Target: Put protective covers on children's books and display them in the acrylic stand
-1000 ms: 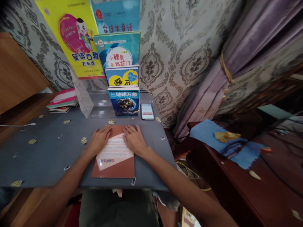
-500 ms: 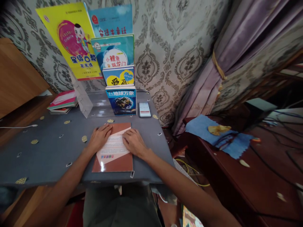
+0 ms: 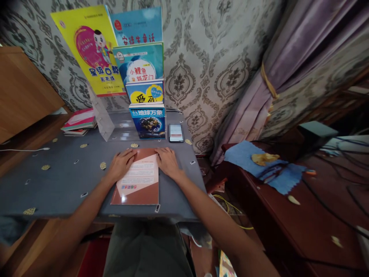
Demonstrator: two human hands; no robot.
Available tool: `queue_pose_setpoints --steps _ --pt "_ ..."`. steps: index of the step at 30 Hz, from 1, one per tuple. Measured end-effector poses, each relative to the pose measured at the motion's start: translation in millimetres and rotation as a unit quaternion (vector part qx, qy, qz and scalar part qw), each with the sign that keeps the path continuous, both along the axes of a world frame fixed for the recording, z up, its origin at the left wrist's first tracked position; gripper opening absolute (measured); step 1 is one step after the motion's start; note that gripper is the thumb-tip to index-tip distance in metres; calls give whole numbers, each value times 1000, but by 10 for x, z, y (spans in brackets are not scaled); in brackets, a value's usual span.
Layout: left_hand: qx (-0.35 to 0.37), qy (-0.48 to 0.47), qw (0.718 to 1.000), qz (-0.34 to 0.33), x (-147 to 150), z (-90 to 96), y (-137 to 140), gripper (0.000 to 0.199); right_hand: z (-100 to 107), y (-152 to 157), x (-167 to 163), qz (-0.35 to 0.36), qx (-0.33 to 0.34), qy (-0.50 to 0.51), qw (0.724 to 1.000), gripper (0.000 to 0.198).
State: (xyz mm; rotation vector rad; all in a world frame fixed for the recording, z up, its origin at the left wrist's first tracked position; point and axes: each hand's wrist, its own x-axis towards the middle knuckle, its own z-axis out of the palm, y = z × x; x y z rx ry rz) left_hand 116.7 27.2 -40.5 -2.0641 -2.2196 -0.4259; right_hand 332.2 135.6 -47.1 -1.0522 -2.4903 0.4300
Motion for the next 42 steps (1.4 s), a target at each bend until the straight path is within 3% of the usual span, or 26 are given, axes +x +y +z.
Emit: queue_pose_setpoints --steps 4,13,22,35,42 --pt "-14 14 999 -31 70 32 40 40 -40 67 8 5 -18 10 1000 45" --pt "-61 -13 973 -221 332 -40 135 41 -83 132 29 12 -28 36 999 43" --pt "-81 -7 966 -247 323 -7 112 40 -49 85 32 14 -14 21 1000 41" --pt "-150 -25 935 -320 492 177 -529 38 -92 49 41 24 1 16 1000 42" --pt "-122 -21 928 -352 530 145 -711 40 -103 44 30 23 6 8 1000 42"
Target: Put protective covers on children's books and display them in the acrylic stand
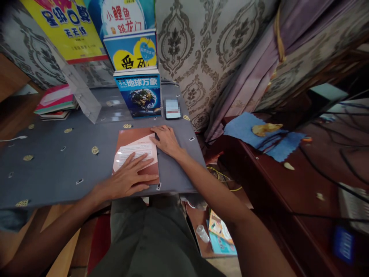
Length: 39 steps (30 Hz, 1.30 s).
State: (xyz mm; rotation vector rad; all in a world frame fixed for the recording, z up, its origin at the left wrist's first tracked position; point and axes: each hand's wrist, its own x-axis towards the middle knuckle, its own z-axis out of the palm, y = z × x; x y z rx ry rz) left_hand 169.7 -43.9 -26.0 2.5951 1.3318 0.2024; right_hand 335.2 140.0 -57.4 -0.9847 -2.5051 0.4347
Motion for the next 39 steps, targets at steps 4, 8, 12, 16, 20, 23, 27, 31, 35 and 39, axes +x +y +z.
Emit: queue_pose_setpoints --steps 4,8,12,16,20,23,27,31,35,39 --pt "43 1 999 -2 -3 -40 -24 39 -27 -2 7 5 17 6 1000 41" --pt "106 17 994 0 34 -112 -105 38 -54 -28 20 10 41 -13 999 41" --pt "166 23 986 10 86 -214 -273 38 -61 -68 29 12 61 -37 997 42" --pt "191 9 980 52 42 -266 -483 41 -45 -80 30 11 70 -46 996 43" --pt "205 13 975 89 -120 -244 -630 40 -2 -102 41 10 75 -47 996 42" --pt "226 18 968 109 -253 -206 -671 40 36 -171 79 13 93 -58 994 43" --pt "243 2 960 138 -383 -163 -661 38 64 -250 116 16 118 -65 991 41" --pt "239 -15 960 147 -423 -165 -634 33 44 -191 37 7 111 -68 991 39" --pt "247 -8 956 159 -397 -186 -630 35 -42 -52 -70 6 108 -54 993 46" --pt "258 2 953 161 -386 -197 -641 38 -91 33 -68 27 88 -34 995 48"
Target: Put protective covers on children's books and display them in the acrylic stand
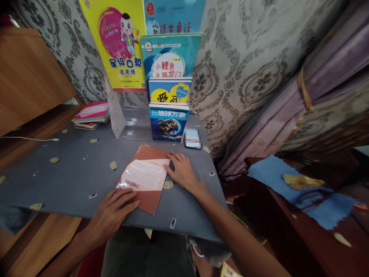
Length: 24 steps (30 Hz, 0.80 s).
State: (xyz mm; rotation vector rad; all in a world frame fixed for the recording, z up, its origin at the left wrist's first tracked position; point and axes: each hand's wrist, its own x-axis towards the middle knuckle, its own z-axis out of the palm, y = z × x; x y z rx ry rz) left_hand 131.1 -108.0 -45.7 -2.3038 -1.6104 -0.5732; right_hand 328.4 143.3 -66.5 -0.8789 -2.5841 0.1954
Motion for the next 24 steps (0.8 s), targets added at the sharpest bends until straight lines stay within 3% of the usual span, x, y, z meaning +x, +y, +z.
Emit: queue_pose_setpoints --steps 7,13,18,21,24 --pt "-54 -20 998 4 -81 -31 0 42 53 -252 421 -45 26 2 999 43" --pt "-114 -11 993 36 -127 35 223 48 27 -906 980 -69 72 40 994 39" --pt "-127 14 990 52 -197 65 551 48 47 -1387 1065 -69 41 80 994 34" --pt "-116 12 991 65 -212 44 662 40 107 -1399 1049 -53 30 72 996 30" --pt "-100 10 993 69 -190 45 693 34 176 -1220 1024 -43 34 47 997 29"
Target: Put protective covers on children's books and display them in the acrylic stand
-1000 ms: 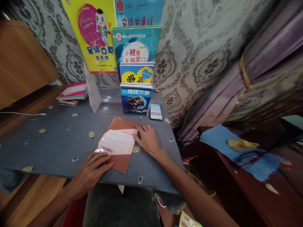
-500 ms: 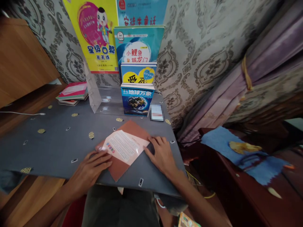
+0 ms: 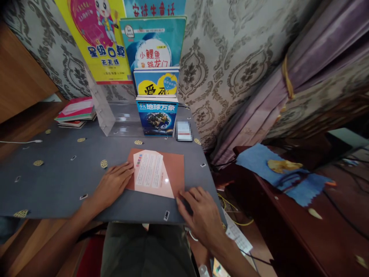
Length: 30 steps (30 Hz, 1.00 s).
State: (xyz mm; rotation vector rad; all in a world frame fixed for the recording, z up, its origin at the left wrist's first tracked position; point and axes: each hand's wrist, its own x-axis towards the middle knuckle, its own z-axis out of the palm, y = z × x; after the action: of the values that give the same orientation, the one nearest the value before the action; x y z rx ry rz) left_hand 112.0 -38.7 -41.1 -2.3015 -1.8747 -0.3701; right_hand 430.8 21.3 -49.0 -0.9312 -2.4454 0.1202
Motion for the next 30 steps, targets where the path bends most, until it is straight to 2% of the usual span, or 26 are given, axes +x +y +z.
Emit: queue_pose_setpoints --steps 5,8,12,15,19,22,25,27,30 --pt "-9 -21 1000 3 -65 70 150 26 21 280 -188 -34 12 -52 998 31" --pt "-26 -37 999 16 -195 73 355 24 -55 343 -332 -47 16 -73 996 35" --pt "-44 -53 997 20 -301 23 560 28 -198 463 -422 -30 -2 -50 998 38" --pt "-35 -33 998 43 -285 -12 589 31 -241 625 -412 -14 -22 -41 999 39" --pt "-21 0 998 58 -232 -44 567 38 -129 777 -475 -7 -26 -81 996 40" --pt "-19 11 998 62 -216 -64 566 40 25 750 -737 -10 -22 -118 993 38" --pt "-6 23 998 60 -219 -81 571 40 131 663 -1141 63 -40 -123 990 43" --pt "4 27 998 58 -226 -92 571 40 145 630 -1382 102 -55 -120 986 48" --pt "19 21 998 52 -233 -105 569 41 102 646 -1550 110 -72 -123 984 53"
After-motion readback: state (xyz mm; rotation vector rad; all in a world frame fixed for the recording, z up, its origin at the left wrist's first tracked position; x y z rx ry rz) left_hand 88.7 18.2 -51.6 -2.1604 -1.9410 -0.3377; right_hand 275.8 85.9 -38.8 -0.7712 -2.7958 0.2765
